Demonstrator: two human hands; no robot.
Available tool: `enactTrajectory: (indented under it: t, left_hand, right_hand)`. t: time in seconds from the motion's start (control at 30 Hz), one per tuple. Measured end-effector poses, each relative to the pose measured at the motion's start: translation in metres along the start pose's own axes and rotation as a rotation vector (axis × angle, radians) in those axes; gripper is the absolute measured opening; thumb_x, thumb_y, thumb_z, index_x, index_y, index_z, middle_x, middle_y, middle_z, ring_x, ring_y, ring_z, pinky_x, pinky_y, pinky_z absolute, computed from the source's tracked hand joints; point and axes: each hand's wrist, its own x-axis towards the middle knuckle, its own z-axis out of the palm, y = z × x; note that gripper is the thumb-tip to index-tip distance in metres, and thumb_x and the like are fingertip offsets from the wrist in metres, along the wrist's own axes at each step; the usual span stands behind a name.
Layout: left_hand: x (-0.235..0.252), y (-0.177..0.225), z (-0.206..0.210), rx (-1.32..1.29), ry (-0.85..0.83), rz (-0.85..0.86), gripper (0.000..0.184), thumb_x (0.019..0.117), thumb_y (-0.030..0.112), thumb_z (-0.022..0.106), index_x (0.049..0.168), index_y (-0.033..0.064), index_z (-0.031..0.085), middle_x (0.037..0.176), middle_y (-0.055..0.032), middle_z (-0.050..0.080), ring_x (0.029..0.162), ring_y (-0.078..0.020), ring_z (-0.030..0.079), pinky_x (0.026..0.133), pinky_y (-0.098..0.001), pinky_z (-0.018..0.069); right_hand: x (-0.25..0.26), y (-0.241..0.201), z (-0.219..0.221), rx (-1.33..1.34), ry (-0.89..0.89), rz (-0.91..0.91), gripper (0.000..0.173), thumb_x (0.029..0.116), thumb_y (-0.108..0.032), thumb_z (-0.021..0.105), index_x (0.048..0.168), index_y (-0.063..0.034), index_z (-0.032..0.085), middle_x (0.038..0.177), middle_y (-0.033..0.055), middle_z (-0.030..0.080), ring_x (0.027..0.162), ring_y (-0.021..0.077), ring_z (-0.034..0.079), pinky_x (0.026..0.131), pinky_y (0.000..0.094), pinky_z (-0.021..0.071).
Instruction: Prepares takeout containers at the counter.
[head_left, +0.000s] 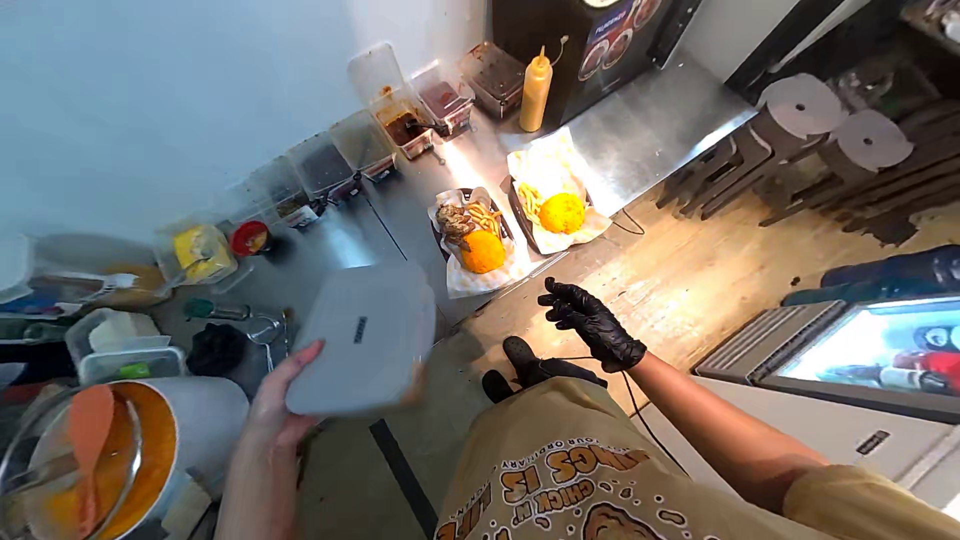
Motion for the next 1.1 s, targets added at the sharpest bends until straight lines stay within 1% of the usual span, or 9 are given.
enactTrajectory:
  t: [0.1, 0.2, 0.33, 0.43, 0.53, 0.7, 0.83, 0.93, 1.1]
  left_hand:
    - [0.007, 0.002, -0.009, -0.045, 0.029, 0.027, 0.033, 0.1075, 0.032, 0.037, 0.127, 0.0149, 0.057, 0.106, -0.0033, 0.072, 0.095, -0.0152, 0.072, 0.08, -0.0374, 0.0623]
    - [-0.014, 0.001, -0.009, -0.051, -0.071, -0.01, 0.033, 0.1023, 0.028, 0.039, 0.119, 0.0141, 0.064, 0.098, -0.0027, 0.076, 0.086, -0.012, 0.074, 0.072, -0.0325, 0.0647]
    - [-0.008, -0.008, -0.032, -0.022, 0.0, -0.013, 0.031, 0.1067, 0.03, 0.039, 0.125, 0.0139, 0.057, 0.104, -0.004, 0.072, 0.092, -0.0157, 0.072, 0.077, -0.0372, 0.063]
    - [-0.027, -0.011, -0.036, -0.023, -0.085, -0.046, 0.031, 0.0975, 0.033, 0.049, 0.117, 0.0154, 0.065, 0.098, -0.0023, 0.076, 0.086, -0.0126, 0.075, 0.07, -0.0334, 0.0648]
    - [-0.018, -0.019, -0.045, -0.056, 0.003, -0.041, 0.031, 0.1067, 0.032, 0.038, 0.122, 0.0137, 0.058, 0.102, -0.0046, 0.073, 0.09, -0.0165, 0.074, 0.074, -0.0375, 0.0642]
    - [-0.032, -0.028, -0.039, -0.1, -0.089, -0.021, 0.033, 0.0986, 0.037, 0.05, 0.118, 0.0152, 0.065, 0.1, -0.0043, 0.076, 0.088, -0.0158, 0.075, 0.073, -0.0379, 0.0649]
    - [-0.013, -0.027, -0.017, -0.134, 0.023, 0.015, 0.035, 0.1074, 0.037, 0.036, 0.127, 0.0146, 0.055, 0.107, -0.0046, 0.072, 0.095, -0.0179, 0.072, 0.078, -0.0413, 0.0634]
    - [-0.035, -0.028, -0.017, -0.165, -0.069, 0.033, 0.034, 0.1005, 0.04, 0.052, 0.121, 0.0177, 0.066, 0.105, -0.0026, 0.076, 0.094, -0.0158, 0.074, 0.078, -0.04, 0.0644]
    - [-0.022, -0.022, 0.02, -0.121, 0.01, 0.074, 0.034, 0.1045, 0.037, 0.04, 0.125, 0.0165, 0.058, 0.105, -0.0016, 0.073, 0.095, -0.0151, 0.073, 0.078, -0.0393, 0.064]
  right_hand:
    - [-0.007, 0.006, 0.022, -0.005, -0.012, 0.011, 0.042, 0.106, -0.015, 0.053, 0.147, -0.0093, 0.05, 0.128, 0.0073, 0.069, 0.101, 0.0159, 0.071, 0.083, 0.032, 0.0585]
    - [-0.017, 0.0, 0.034, -0.022, -0.032, -0.001, 0.041, 0.1057, -0.014, 0.052, 0.147, -0.0084, 0.05, 0.128, 0.0066, 0.069, 0.101, 0.0149, 0.07, 0.084, 0.0308, 0.058]
    - [-0.021, 0.01, 0.038, -0.015, -0.008, 0.014, 0.041, 0.106, -0.017, 0.053, 0.146, -0.0098, 0.051, 0.127, 0.0063, 0.07, 0.1, 0.0149, 0.07, 0.083, 0.031, 0.0581]
    - [-0.027, 0.007, 0.035, -0.007, 0.024, 0.006, 0.041, 0.1059, -0.016, 0.053, 0.146, -0.0079, 0.051, 0.127, 0.0072, 0.069, 0.1, 0.015, 0.07, 0.083, 0.031, 0.0576]
    - [-0.029, 0.01, 0.033, -0.005, 0.044, 0.015, 0.042, 0.1063, -0.017, 0.053, 0.147, -0.0088, 0.05, 0.128, 0.0071, 0.069, 0.1, 0.0158, 0.07, 0.083, 0.0314, 0.0577]
    - [-0.031, 0.012, 0.027, -0.003, 0.07, 0.016, 0.041, 0.1067, -0.018, 0.052, 0.147, -0.007, 0.05, 0.127, 0.008, 0.07, 0.1, 0.0162, 0.071, 0.083, 0.0321, 0.0585]
    - [-0.03, 0.015, 0.032, -0.014, 0.02, 0.014, 0.045, 0.1061, -0.018, 0.052, 0.15, -0.0059, 0.047, 0.129, 0.008, 0.068, 0.101, 0.0157, 0.07, 0.084, 0.0325, 0.0582]
    - [-0.024, 0.006, 0.023, 0.005, 0.025, -0.013, 0.046, 0.1058, -0.016, 0.051, 0.15, -0.0064, 0.046, 0.129, 0.0071, 0.068, 0.1, 0.0156, 0.07, 0.083, 0.0321, 0.0581]
    - [-0.012, 0.01, 0.009, 0.034, -0.03, -0.015, 0.047, 0.1049, -0.016, 0.054, 0.151, -0.0069, 0.046, 0.128, 0.0062, 0.069, 0.098, 0.013, 0.069, 0.082, 0.0299, 0.0577]
